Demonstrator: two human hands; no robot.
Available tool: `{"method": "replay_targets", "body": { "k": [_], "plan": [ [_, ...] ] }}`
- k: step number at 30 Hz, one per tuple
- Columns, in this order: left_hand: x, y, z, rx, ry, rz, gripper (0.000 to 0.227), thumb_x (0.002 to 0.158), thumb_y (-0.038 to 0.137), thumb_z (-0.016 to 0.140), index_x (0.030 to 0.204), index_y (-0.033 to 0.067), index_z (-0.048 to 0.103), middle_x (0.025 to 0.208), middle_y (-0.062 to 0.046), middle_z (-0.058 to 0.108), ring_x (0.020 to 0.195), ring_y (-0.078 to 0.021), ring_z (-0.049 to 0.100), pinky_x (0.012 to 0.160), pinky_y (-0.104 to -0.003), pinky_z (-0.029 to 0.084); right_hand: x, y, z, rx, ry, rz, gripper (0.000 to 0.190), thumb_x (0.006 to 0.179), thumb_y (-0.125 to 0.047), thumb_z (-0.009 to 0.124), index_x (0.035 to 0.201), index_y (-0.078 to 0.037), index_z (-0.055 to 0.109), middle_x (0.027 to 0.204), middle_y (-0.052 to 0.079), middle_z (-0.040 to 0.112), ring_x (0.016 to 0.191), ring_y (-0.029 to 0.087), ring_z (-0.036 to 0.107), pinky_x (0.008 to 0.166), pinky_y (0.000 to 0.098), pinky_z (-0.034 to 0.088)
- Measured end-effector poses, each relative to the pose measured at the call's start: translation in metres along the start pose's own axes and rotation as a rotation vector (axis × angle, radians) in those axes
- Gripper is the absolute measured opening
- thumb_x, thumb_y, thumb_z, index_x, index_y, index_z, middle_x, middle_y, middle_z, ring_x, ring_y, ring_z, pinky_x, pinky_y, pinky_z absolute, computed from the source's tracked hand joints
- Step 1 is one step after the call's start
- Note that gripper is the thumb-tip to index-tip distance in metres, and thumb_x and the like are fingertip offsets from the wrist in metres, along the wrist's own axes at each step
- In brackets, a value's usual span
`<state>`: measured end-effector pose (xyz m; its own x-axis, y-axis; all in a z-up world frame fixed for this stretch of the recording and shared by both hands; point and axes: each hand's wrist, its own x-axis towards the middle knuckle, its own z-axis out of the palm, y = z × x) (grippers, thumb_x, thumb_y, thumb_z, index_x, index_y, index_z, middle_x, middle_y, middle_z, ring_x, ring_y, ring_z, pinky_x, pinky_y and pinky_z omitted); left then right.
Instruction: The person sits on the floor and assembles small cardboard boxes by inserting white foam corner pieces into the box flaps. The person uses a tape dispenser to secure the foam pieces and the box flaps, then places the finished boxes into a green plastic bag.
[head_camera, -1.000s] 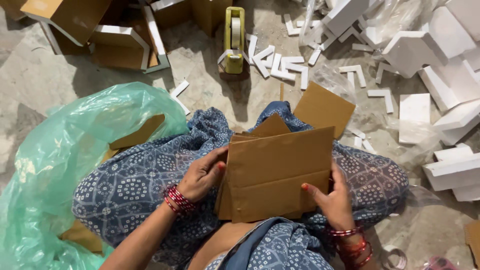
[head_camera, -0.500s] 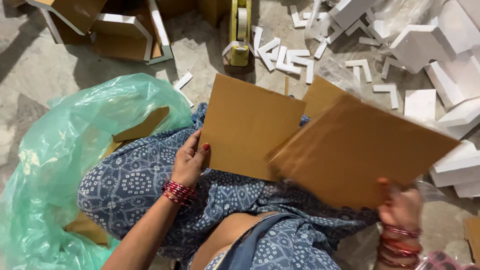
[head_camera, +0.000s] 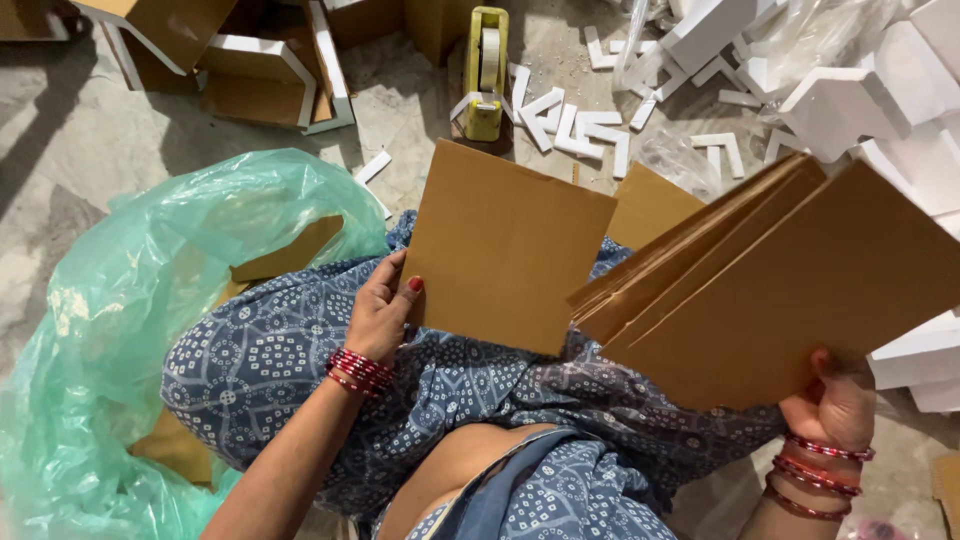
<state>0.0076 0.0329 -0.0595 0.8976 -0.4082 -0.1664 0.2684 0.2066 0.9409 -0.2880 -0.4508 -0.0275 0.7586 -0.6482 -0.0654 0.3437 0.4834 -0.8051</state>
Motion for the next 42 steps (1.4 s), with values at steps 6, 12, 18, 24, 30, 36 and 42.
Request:
{"method": "replay_targets", "body": {
  "k": [6, 12, 18, 24, 30, 36, 42],
  "plan": [
    [-0.003, 0.033, -0.002, 0.302, -0.137, 0.453, 0.040, 0.080, -0.022, 0.054, 0.106, 0.0052, 0.068, 0.127, -0.005, 0.070, 0.133, -0.0233, 0.060, 0.117, -0.036, 0.046, 0.007, -0.013, -0.012, 0.169, 0.099, -0.048, 0.048, 0.104, -0.017, 0.075, 0.149, -0.007, 0.060, 0.149, 0.007, 0.065, 0.142, 0.026, 0.057, 0.131, 0.0487, 0.043],
    [-0.006, 0.065, 0.030, 0.516, -0.177, 0.570, 0.029, 0.074, -0.021, 0.060, 0.081, 0.0053, 0.071, 0.145, -0.014, 0.060, 0.139, -0.0306, 0.056, 0.111, -0.038, 0.049, 0.017, -0.023, -0.038, 0.021, 0.197, -0.056, 0.046, 0.107, -0.023, 0.064, 0.148, -0.003, 0.061, 0.148, 0.012, 0.067, 0.140, 0.027, 0.060, 0.128, 0.0437, 0.045],
    [-0.004, 0.062, 0.034, 0.444, -0.056, 0.544, 0.024, 0.080, -0.017, 0.062, 0.082, 0.0049, 0.072, 0.151, -0.015, 0.057, 0.127, -0.0243, 0.066, 0.095, -0.032, 0.055, 0.013, 0.010, -0.028, -1.894, 0.044, -0.050, 0.026, 0.086, 0.000, 0.061, 0.109, 0.000, 0.070, 0.089, 0.021, 0.073, 0.078, 0.032, 0.072, 0.070, 0.0425, 0.058],
    [0.008, -0.005, 0.041, 0.121, -0.169, 0.483, 0.024, 0.088, -0.016, 0.061, 0.081, 0.0071, 0.059, 0.151, -0.017, 0.059, 0.123, -0.0174, 0.064, 0.097, -0.029, 0.051, 0.028, 0.107, 0.095, -0.790, -0.299, 0.499, 0.042, 0.091, -0.015, 0.074, 0.128, 0.002, 0.062, 0.108, 0.009, 0.076, 0.090, 0.018, 0.069, 0.066, 0.0312, 0.055],
    [-0.006, -0.014, 0.032, -0.221, -0.086, -0.085, 0.033, 0.099, 0.010, 0.059, 0.132, 0.0073, 0.059, 0.134, -0.026, 0.065, 0.113, -0.0254, 0.063, 0.096, -0.036, 0.050, -0.002, 0.136, 0.153, -0.232, -0.259, 0.372, 0.061, 0.078, -0.008, 0.085, 0.129, -0.007, 0.052, 0.118, 0.003, 0.069, 0.109, 0.017, 0.067, 0.091, 0.0313, 0.059],
    [-0.031, 0.071, 0.047, 0.359, -0.275, 0.172, 0.086, 0.085, 0.037, 0.073, 0.155, 0.0060, 0.034, 0.143, -0.015, 0.060, 0.130, -0.0206, 0.059, 0.108, -0.035, 0.047, -0.016, 0.143, 0.110, -0.237, -0.205, 0.343, 0.041, 0.078, 0.001, 0.079, 0.115, -0.007, 0.064, 0.112, 0.008, 0.070, 0.101, 0.022, 0.069, 0.084, 0.0381, 0.059],
    [-0.055, 0.037, 0.035, 0.509, -0.325, 0.093, 0.093, 0.073, 0.019, 0.088, 0.150, 0.0054, 0.037, 0.140, -0.017, 0.062, 0.134, -0.0241, 0.058, 0.111, -0.038, 0.046, -0.057, 0.180, 0.090, -0.733, -0.364, 0.558, 0.033, 0.080, 0.001, 0.079, 0.112, 0.004, 0.073, 0.106, 0.016, 0.075, 0.095, 0.024, 0.070, 0.083, 0.0387, 0.059]
  ]
}}
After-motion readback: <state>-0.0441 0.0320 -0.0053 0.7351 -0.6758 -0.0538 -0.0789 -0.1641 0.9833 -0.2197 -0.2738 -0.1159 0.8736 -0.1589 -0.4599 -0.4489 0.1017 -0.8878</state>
